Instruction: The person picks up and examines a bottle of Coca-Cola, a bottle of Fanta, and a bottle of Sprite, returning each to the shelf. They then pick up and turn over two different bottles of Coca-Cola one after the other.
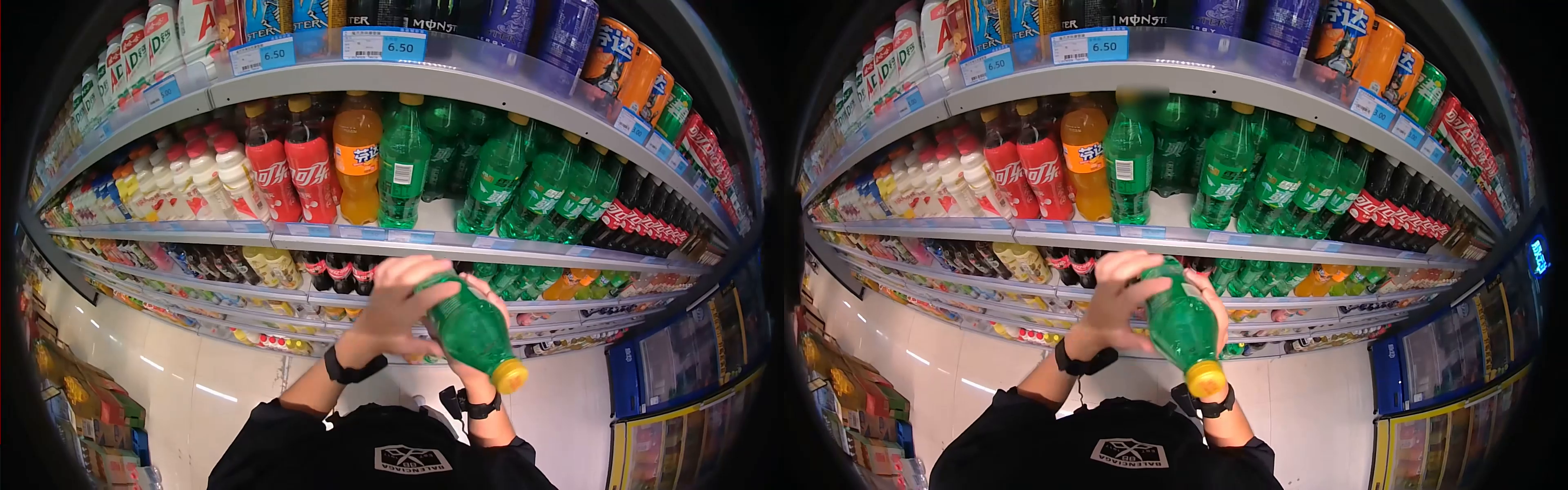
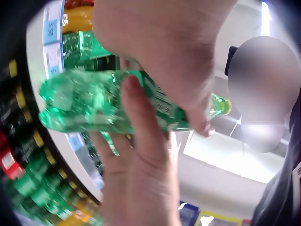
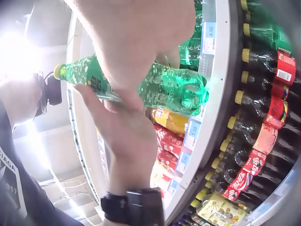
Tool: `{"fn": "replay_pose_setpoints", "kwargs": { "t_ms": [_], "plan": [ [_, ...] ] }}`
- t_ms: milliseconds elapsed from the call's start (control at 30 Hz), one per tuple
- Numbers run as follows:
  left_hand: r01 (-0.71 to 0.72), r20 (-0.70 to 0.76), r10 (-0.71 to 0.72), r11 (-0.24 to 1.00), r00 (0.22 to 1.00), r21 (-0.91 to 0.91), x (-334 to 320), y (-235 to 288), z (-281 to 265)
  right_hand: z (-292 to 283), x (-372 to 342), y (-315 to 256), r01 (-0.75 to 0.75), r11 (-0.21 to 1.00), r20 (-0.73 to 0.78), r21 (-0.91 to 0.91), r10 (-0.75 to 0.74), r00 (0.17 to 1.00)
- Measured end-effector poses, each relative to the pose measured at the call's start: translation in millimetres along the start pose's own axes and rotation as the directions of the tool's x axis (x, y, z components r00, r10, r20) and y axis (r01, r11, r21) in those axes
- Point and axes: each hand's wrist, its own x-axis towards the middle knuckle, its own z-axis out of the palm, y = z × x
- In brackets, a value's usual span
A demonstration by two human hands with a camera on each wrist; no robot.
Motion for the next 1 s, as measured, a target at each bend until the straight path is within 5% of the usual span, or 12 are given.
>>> {"fn": "replay_pose_setpoints", "kwargs": {
  "t_ms": [67, 133, 200, 233, 267, 467, 533, 567, 667, 1000],
  "plan": [
    [0.09, -0.206, -0.051, 0.978, 0.977, 0.188, -22, -39, 5, -2, 23, -13, 0.081, 0.947, 0.059, -0.311, -0.066, 0.996],
    [0.175, -0.338, -0.071, 0.942, 0.938, 0.287, -29, -72, 14, -4, 38, -12, 0.137, 0.923, 0.033, -0.361, -0.134, 0.99],
    [0.194, -0.355, -0.037, 0.887, 0.934, 0.419, -36, -102, 13, -2, 58, -22, 0.36, 0.585, 0.165, -0.726, -0.361, 0.918],
    [0.219, -0.336, -0.048, 0.841, 0.941, 0.494, -37, -111, 18, 15, 71, 4, 0.284, 0.89, -0.15, -0.357, -0.355, 0.923],
    [0.243, -0.32, -0.063, 0.79, 0.945, 0.563, -39, -119, 24, 11, 77, 16, 0.307, 0.825, -0.101, -0.475, -0.398, 0.912],
    [0.204, -0.324, 0.05, 0.683, 0.945, 0.702, -53, -141, 40, 31, 108, 28, 0.317, 0.888, -0.178, -0.334, -0.39, 0.903],
    [0.205, -0.342, 0.094, 0.642, 0.935, 0.739, -53, -146, 43, 36, 113, 33, 0.167, 0.967, -0.153, -0.19, -0.197, 0.968],
    [0.204, -0.343, 0.114, 0.618, 0.932, 0.759, -54, -148, 44, 39, 117, 33, 0.255, 0.902, -0.236, -0.348, -0.348, 0.908],
    [0.201, -0.339, 0.125, 0.601, 0.933, 0.773, -56, -151, 46, 43, 128, 27, 0.259, 0.824, -0.21, -0.504, -0.408, 0.889],
    [0.197, -0.333, 0.116, 0.613, 0.936, 0.765, -58, -153, 48, 51, 137, 17, 0.249, 0.731, -0.127, -0.635, -0.417, 0.9]
  ]
}}
